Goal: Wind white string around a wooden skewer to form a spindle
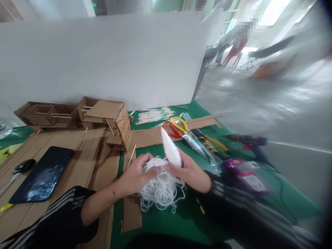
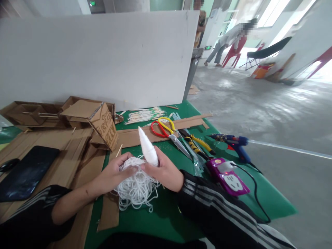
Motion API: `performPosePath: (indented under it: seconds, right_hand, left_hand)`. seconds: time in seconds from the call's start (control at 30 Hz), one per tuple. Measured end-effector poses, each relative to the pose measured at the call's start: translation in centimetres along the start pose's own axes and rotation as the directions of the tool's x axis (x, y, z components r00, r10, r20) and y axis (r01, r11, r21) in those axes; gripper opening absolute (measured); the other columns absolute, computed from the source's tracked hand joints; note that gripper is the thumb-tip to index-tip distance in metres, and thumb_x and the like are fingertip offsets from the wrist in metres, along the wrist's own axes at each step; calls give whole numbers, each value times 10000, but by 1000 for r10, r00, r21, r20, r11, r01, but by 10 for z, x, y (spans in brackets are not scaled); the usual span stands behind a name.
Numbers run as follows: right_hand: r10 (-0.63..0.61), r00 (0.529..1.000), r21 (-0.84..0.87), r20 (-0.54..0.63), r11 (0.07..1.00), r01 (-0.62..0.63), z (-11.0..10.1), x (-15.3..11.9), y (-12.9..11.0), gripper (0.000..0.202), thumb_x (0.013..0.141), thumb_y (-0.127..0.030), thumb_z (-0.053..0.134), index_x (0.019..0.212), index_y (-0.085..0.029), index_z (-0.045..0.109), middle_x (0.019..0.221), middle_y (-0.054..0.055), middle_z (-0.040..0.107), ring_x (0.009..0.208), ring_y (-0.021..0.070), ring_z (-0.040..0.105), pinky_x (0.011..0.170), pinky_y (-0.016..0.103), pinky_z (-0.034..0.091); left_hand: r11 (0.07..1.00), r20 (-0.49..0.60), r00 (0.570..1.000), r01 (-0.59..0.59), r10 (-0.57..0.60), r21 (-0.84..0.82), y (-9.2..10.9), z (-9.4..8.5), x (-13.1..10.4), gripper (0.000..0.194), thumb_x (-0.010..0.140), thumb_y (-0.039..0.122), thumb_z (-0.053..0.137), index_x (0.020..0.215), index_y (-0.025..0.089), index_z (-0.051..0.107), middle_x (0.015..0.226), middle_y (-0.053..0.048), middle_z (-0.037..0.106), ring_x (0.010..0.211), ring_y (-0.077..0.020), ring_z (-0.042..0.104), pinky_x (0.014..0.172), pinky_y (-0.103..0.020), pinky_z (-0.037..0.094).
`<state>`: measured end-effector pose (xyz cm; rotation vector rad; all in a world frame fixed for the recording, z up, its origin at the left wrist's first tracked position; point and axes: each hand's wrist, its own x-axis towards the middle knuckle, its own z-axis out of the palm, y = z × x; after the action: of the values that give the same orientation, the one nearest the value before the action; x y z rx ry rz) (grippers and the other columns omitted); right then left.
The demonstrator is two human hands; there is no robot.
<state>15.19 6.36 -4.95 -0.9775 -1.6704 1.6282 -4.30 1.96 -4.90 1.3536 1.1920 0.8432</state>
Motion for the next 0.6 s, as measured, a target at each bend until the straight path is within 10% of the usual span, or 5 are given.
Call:
performPosePath:
  seconds: [0.6]
  right_hand:
    - [19,1000,43,-21,999,-18,3,1,-2,304,687,-231,641,951,-189,494,734,-30,512,616,115,460,533,245,404]
  left_hand:
    - [954,-208,972,46,-112,-298,-1,8,4,64,799,232,564,800,194,514,534,70,533,467,-62,399,469,-156,292]
